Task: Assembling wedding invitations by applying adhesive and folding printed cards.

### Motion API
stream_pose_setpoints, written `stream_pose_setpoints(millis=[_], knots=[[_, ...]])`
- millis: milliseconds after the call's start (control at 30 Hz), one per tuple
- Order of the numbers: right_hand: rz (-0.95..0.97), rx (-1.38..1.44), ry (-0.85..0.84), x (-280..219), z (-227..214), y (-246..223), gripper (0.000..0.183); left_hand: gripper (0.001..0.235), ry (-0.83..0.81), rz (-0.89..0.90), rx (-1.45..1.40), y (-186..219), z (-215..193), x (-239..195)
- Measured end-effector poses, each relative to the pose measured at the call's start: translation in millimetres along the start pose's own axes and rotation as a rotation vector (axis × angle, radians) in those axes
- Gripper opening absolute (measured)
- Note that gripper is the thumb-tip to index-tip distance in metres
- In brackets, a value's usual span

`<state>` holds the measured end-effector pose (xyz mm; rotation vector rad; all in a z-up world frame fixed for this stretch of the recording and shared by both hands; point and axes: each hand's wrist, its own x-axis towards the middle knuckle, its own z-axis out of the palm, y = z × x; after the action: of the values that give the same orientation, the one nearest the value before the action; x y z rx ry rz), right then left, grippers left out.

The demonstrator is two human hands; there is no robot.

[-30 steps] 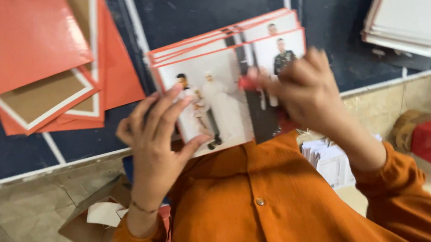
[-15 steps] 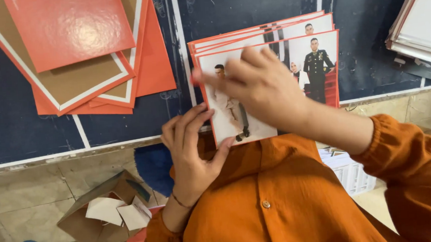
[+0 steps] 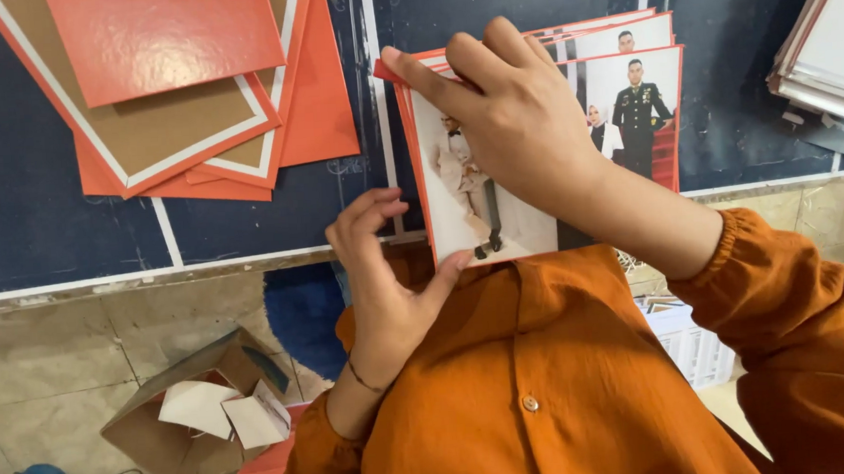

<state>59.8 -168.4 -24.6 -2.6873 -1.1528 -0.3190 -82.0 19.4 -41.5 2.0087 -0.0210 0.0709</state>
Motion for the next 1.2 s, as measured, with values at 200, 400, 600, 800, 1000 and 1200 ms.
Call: stream_pose_setpoints(millis=[200,400,600,800,1000,1200], knots=[[-0.065,-0.073,-0.199,-39,-24,-47,0.061,0.089,0.159,0.024,0.026,-6,-3,-3],[-0.256,-0.052,-0.3,-101,-46,-88,0.059,0.09,0.418,0.206,-0.238,-13,-3,13],[-0.063,-0.185,-0.124,-133,-74,-82,0.039,0.025,-0.06,0.557,0.151,29,-2,62],[0.258,-0.344,-0.118,-162,-84,-77,0.034,0.015,-0.293,0.983,0.51,33,42,86],[0.384,-0.287,-0.036,-188,-72,-68,0.034,0.037,-0.401,1.062,0.522,38,50,110],[0.538,-0.007,-0.022,-206,-60,-65,0.043,0.034,-0.386,1.088,0.414,40,56,122]])
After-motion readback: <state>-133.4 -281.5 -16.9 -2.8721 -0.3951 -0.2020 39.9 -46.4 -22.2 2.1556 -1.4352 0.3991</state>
